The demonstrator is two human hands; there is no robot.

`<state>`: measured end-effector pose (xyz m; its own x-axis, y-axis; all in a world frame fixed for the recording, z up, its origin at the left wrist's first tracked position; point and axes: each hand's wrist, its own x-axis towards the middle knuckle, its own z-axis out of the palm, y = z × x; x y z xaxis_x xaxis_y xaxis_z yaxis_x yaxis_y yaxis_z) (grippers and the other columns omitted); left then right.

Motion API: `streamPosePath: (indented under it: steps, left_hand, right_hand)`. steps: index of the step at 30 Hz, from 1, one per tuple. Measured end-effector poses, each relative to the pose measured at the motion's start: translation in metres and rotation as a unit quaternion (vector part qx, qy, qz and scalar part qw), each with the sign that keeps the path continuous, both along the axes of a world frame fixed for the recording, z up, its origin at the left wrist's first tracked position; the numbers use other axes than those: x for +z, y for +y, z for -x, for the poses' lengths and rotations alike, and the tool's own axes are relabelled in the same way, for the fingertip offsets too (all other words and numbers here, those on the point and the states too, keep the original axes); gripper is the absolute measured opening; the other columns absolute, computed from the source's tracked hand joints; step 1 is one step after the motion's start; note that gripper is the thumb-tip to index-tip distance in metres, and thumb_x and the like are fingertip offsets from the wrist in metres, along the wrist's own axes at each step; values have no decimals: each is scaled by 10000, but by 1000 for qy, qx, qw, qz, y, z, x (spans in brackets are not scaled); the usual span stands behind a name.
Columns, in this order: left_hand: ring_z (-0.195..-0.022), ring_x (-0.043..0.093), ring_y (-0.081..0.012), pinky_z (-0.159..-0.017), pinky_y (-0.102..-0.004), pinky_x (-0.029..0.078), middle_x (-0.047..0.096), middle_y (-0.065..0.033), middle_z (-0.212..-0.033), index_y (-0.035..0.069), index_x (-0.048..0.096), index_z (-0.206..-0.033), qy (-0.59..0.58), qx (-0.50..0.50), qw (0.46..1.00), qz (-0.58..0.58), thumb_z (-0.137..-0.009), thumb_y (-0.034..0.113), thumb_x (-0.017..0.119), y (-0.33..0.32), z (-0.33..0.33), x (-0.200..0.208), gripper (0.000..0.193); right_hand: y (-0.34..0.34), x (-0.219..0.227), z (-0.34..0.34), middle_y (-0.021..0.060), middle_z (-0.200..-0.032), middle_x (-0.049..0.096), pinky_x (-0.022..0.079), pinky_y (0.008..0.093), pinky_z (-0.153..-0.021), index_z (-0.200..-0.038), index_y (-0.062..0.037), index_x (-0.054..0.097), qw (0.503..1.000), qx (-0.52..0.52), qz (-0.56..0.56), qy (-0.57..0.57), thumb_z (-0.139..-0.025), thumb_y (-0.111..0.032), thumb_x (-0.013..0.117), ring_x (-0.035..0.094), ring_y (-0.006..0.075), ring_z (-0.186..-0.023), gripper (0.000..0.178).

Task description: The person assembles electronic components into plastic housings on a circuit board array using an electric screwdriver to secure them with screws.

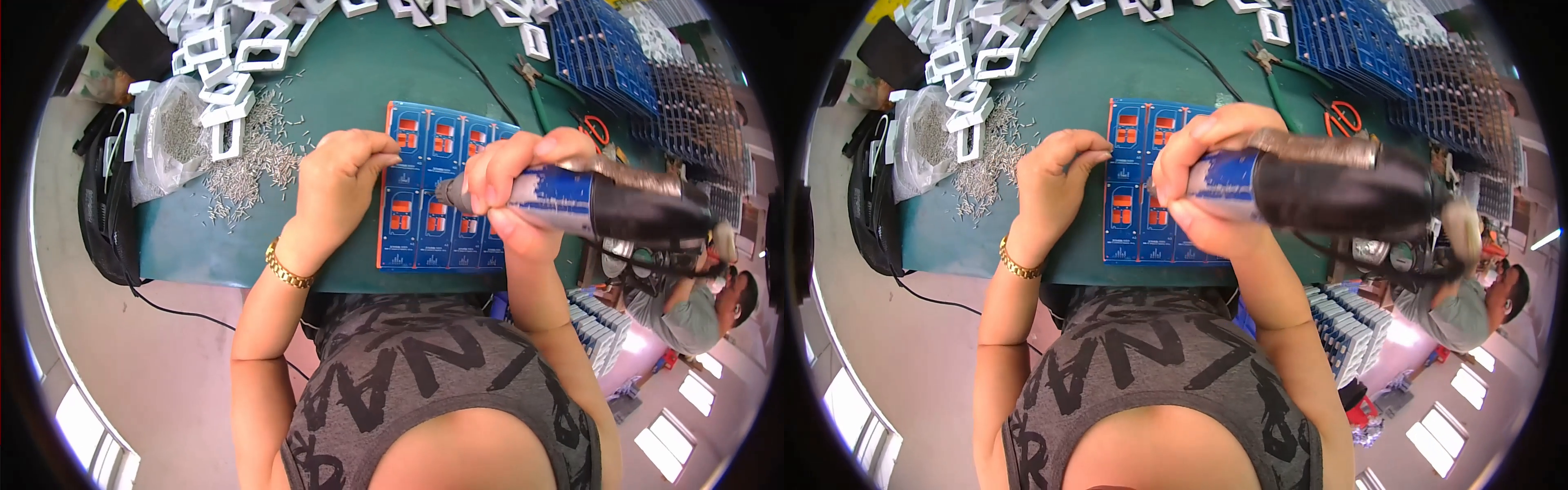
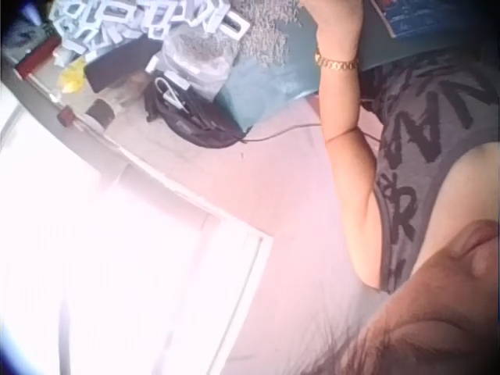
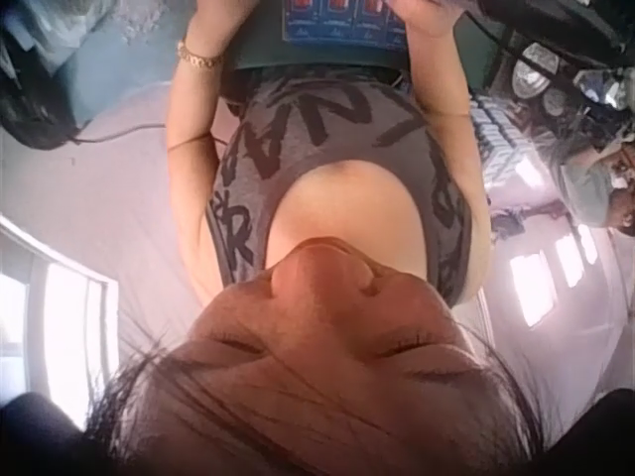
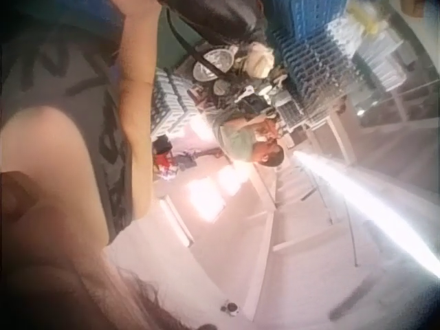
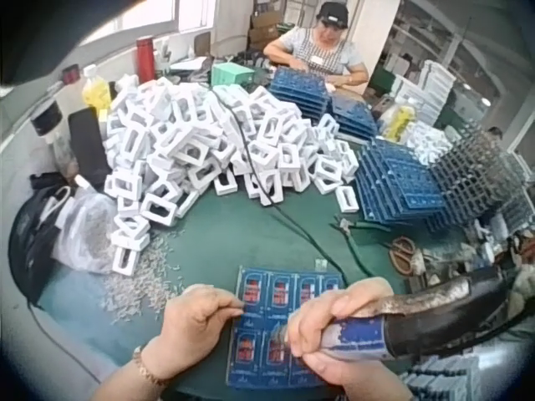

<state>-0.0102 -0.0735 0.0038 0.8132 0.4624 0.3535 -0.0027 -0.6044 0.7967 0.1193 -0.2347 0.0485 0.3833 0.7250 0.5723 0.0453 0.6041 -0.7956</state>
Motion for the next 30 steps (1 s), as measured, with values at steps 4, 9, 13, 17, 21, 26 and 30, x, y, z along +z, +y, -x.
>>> streamPosePath:
  steps: [4, 9, 13, 17, 21, 26, 30]
  left_hand:
    - [-874, 655, -220, -827, -360, 472, 687, -28, -906, 85, 676, -860, -48, -74, 992, -87, -728, 45, 733, -21, -7, 1, 150]
    - [-991, 593, -241, -865, -385, 435, 614, -47, -1036, 81, 658, -870, 5, -153, 980, -130, -738, 31, 703, -45, -16, 3, 148]
    - [-970, 570, -230, -871, -380, 411, 592, -34, -1016, 82, 644, -864, 29, -154, 972, -178, -742, 42, 697, -49, -18, 3, 139]
    - [-975, 549, -219, -879, -375, 397, 582, -28, -995, 92, 632, -843, 44, -158, 966, -202, -747, 85, 649, -50, -18, 1, 98]
    - [-963, 551, -222, -870, -366, 403, 579, -31, -991, 87, 623, -834, 30, -147, 966, -212, -749, 86, 646, -54, -20, -3, 88]
    - [-967, 556, -223, -864, -361, 411, 580, -33, -986, 84, 617, -862, 39, -150, 964, -216, -746, 71, 655, -56, -21, -2, 122]
    - [-974, 558, -225, -863, -364, 413, 583, -34, -991, 83, 606, -864, 28, -137, 966, -216, -744, 56, 661, -58, -23, -3, 136]
  right_hand:
    - [-18, -3, 12, 102, -819, 581, 518, 370, -657, -1277, -107, 388, 984, -140, -68, 81, -742, 54, 699, 587, 211, -696, 639]
    - [-50, -1, 2, 108, -875, 567, 496, 396, -714, -1325, -120, 362, 968, -231, -77, 61, -766, 40, 649, 585, 227, -737, 649]
    - [-58, -4, 5, 108, -881, 566, 495, 396, -709, -1322, -118, 362, 959, -247, -93, 99, -763, 43, 650, 587, 226, -748, 648]
    - [-59, -8, 7, 99, -879, 569, 499, 385, -703, -1313, -117, 364, 963, -229, -89, 109, -759, 65, 650, 589, 221, -739, 650]
    - [-59, -8, 9, 89, -875, 576, 511, 371, -698, -1301, -123, 366, 969, -219, -76, 90, -763, 85, 664, 595, 211, -737, 649]
    - [-62, -13, 9, 87, -879, 577, 541, 367, -702, -1299, -123, 356, 972, -215, -68, 65, -778, 91, 670, 608, 211, -753, 645]
    - [-61, -9, 11, 90, -879, 575, 549, 367, -707, -1294, -119, 345, 968, -226, -59, 87, -778, 88, 675, 610, 212, -762, 647]
